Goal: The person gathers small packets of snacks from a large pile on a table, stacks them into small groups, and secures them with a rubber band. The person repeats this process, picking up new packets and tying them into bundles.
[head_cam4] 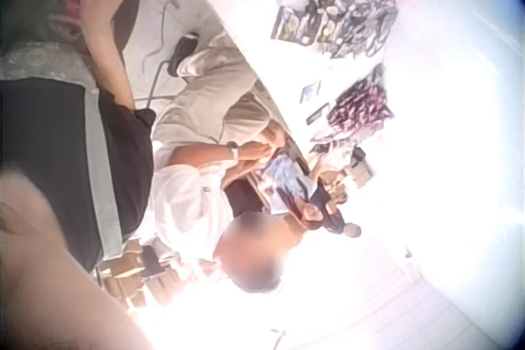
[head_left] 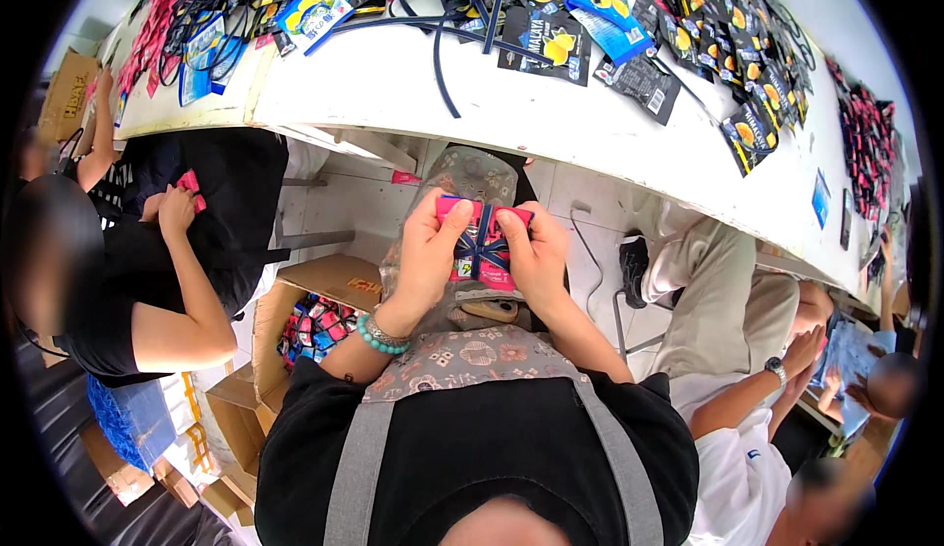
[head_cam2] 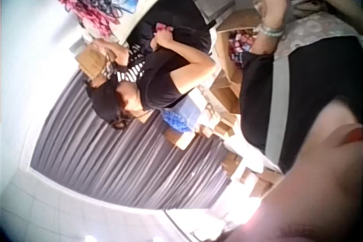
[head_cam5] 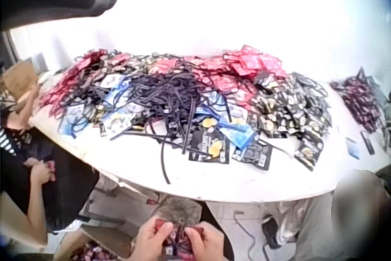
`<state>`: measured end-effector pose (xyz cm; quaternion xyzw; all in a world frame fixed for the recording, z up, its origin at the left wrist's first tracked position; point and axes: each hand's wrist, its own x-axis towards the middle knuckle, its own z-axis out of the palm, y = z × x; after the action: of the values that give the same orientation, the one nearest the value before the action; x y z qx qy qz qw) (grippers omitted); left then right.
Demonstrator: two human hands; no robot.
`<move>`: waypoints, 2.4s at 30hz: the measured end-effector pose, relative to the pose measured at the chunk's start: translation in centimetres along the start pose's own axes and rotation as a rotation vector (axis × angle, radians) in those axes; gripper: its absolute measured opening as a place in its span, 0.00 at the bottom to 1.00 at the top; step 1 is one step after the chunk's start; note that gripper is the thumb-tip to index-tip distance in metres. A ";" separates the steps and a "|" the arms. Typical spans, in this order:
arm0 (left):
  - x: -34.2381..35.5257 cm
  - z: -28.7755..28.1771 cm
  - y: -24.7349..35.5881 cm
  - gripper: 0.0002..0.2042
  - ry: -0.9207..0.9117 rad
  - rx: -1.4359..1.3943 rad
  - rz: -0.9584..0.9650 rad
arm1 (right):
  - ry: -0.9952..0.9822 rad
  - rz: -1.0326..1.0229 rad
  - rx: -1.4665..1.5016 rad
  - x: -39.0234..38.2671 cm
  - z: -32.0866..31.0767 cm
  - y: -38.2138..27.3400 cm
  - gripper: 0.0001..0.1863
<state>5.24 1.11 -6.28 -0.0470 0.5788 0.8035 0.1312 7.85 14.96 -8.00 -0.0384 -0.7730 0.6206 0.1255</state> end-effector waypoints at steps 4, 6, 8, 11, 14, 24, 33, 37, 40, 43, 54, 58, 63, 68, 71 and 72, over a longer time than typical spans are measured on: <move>0.4 0.4 -1.1 0.09 0.105 0.125 0.136 | -0.046 0.369 0.373 0.5 0.3 -0.5 0.11; 1.0 0.6 -0.9 0.10 0.137 0.336 0.256 | -0.019 0.384 0.463 0.6 0.5 -0.7 0.12; 1.2 1.2 -0.9 0.11 0.100 0.423 0.280 | 0.039 0.292 0.342 0.3 0.7 -0.5 0.12; 1.5 1.5 -1.1 0.11 0.096 0.495 0.306 | 0.091 0.188 0.195 -0.1 1.0 -0.1 0.12; 1.3 1.6 -1.0 0.12 0.087 0.447 0.262 | 0.121 0.195 0.249 -0.1 1.4 0.3 0.13; 3.8 0.1 0.1 0.16 -0.172 -0.055 0.063 | 0.329 0.397 0.883 2.9 0.9 0.6 0.12; 1.2 -1.4 1.6 0.17 -0.181 0.288 0.003 | 0.174 0.181 0.942 4.1 -1.6 -1.3 0.15; 0.6 -0.3 4.0 0.16 -0.303 0.444 0.133 | -0.070 0.231 0.551 3.1 -3.2 0.1 0.13; 0.1 0.3 2.7 0.18 -0.206 0.417 0.301 | -0.040 0.178 0.646 2.0 -2.2 -0.2 0.13; 0.3 0.1 2.1 0.20 -0.139 0.486 0.352 | 0.022 0.180 0.727 1.3 -0.5 -0.6 0.12; 2.8 -0.9 1.9 0.17 -0.131 0.651 0.424 | 0.147 0.298 0.745 0.7 0.4 -0.7 0.14; 3.5 -0.8 1.6 0.17 -0.186 0.441 0.209 | 0.231 0.254 0.737 0.9 1.3 -0.3 0.15; 3.8 0.3 0.7 0.21 -0.134 0.061 0.147 | 0.202 0.179 0.574 0.9 0.8 -0.3 0.15; 3.5 -0.1 0.4 0.23 -0.004 0.772 0.444 | 0.203 0.260 0.640 1.6 1.0 -1.1 0.15; 3.7 -0.3 0.6 0.19 -0.006 0.848 0.459 | 0.156 0.391 0.741 2.2 0.9 -1.1 0.15; 3.6 -0.1 0.7 0.19 -0.010 0.829 0.439 | 0.145 0.409 0.763 2.2 0.8 -0.3 0.14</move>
<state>1.59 1.40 -6.51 0.1367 0.8466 0.5134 -0.0315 5.57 14.59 -7.53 -0.1852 -0.4541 0.8695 0.0593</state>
